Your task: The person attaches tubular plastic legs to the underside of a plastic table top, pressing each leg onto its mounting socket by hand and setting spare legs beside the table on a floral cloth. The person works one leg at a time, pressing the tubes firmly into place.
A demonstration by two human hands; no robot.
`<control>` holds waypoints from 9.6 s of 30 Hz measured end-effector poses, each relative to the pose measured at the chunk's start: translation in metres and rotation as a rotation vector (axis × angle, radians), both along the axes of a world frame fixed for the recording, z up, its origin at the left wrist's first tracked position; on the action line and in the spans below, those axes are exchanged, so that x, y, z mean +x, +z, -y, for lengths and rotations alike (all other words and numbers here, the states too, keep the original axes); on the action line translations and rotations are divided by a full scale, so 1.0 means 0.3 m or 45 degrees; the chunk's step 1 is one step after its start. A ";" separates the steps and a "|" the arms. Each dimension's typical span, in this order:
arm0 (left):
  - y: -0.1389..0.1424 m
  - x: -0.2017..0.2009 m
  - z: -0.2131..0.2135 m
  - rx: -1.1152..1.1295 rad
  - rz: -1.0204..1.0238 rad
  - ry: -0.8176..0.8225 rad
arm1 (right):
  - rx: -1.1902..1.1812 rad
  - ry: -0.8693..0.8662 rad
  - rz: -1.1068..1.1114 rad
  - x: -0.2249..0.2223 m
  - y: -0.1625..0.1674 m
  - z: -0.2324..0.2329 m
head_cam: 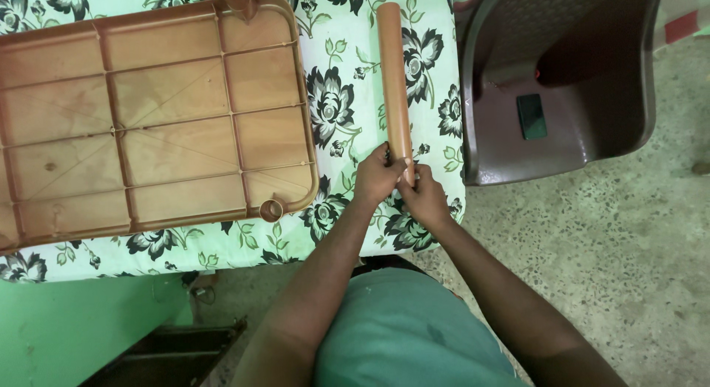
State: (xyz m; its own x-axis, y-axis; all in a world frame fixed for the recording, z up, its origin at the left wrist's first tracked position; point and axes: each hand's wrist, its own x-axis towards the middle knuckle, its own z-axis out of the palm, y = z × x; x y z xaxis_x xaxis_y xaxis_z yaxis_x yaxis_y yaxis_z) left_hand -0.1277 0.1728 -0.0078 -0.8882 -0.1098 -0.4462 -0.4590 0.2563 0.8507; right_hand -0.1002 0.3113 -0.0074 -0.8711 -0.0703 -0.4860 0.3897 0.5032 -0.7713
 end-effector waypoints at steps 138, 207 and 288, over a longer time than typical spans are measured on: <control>0.058 0.590 1.504 -0.539 -0.764 -0.252 | 0.477 0.878 -1.199 0.320 0.063 1.374; 0.129 0.871 2.259 -0.106 -0.895 0.531 | 0.631 1.365 -1.241 0.415 0.045 2.159; 0.046 0.755 2.306 0.650 -0.706 0.327 | 0.628 1.453 -0.679 0.333 -0.020 2.167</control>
State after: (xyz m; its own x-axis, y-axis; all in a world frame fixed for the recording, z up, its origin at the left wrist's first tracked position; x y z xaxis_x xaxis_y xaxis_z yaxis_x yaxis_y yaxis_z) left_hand 0.0990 -0.5189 0.0061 -0.9701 -0.2426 0.0027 0.0735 -0.2832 0.9562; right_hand -0.0003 -0.3389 -0.0135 -0.5331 -0.7932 -0.2943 -0.7158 0.6083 -0.3429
